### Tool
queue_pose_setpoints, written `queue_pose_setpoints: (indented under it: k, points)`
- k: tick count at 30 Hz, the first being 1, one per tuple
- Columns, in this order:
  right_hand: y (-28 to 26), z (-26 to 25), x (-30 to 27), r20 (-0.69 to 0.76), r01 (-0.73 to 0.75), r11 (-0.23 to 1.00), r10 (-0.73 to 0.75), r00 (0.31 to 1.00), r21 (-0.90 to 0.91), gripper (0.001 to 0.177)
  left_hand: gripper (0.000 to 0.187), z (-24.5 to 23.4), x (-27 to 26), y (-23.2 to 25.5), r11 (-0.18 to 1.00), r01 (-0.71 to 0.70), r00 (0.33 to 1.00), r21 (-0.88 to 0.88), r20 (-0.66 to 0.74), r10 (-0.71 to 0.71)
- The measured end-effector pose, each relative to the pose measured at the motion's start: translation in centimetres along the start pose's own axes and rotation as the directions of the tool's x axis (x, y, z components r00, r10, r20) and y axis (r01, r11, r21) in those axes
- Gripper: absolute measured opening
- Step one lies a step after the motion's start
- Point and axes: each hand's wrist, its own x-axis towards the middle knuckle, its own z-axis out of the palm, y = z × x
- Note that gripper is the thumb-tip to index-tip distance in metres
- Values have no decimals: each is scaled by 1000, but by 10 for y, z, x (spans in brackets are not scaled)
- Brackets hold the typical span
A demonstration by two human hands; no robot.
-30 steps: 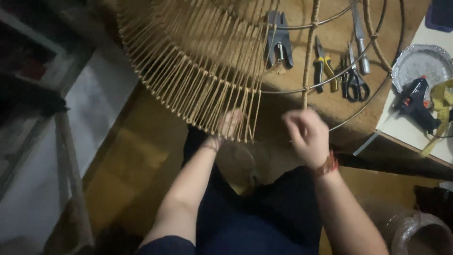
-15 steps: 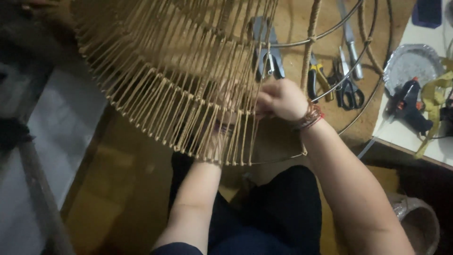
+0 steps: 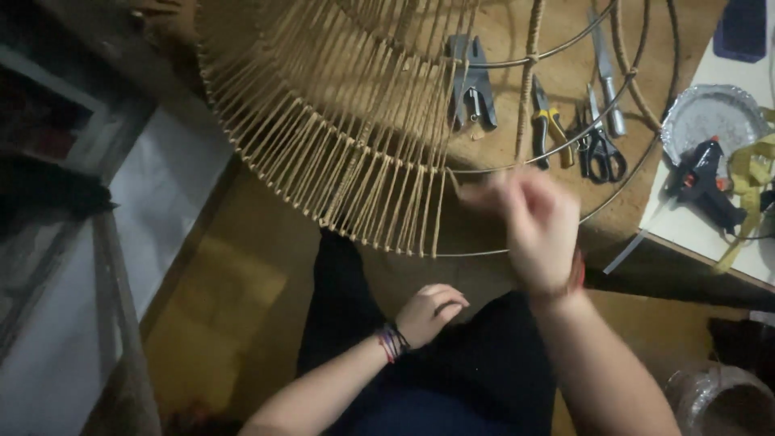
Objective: Weaving wicker strands onto a circular frame to construct a piece of furniture or decor.
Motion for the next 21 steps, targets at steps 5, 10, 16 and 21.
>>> queue_pose_setpoints:
  k: [5,10,16,21]
  points:
    - [0,-37,-126,425,-59,994,14,905,93,16,64,-85,-6,102,-349,235,926,-907,100,364]
    - [-7,-70,-172,536,-266,949,138,833,169,20,33,-51,6,76,-341,90,995,-936,98,-5]
    - [-10,-79,-207,335,-290,942,222,916,169,25,28,5,1,35,217,39,918,-975,-51,-393]
    - [67,-38,-229,581,-150,933,324,747,-327,28,47,-15,-16,53,243,135,945,-961,51,-322]
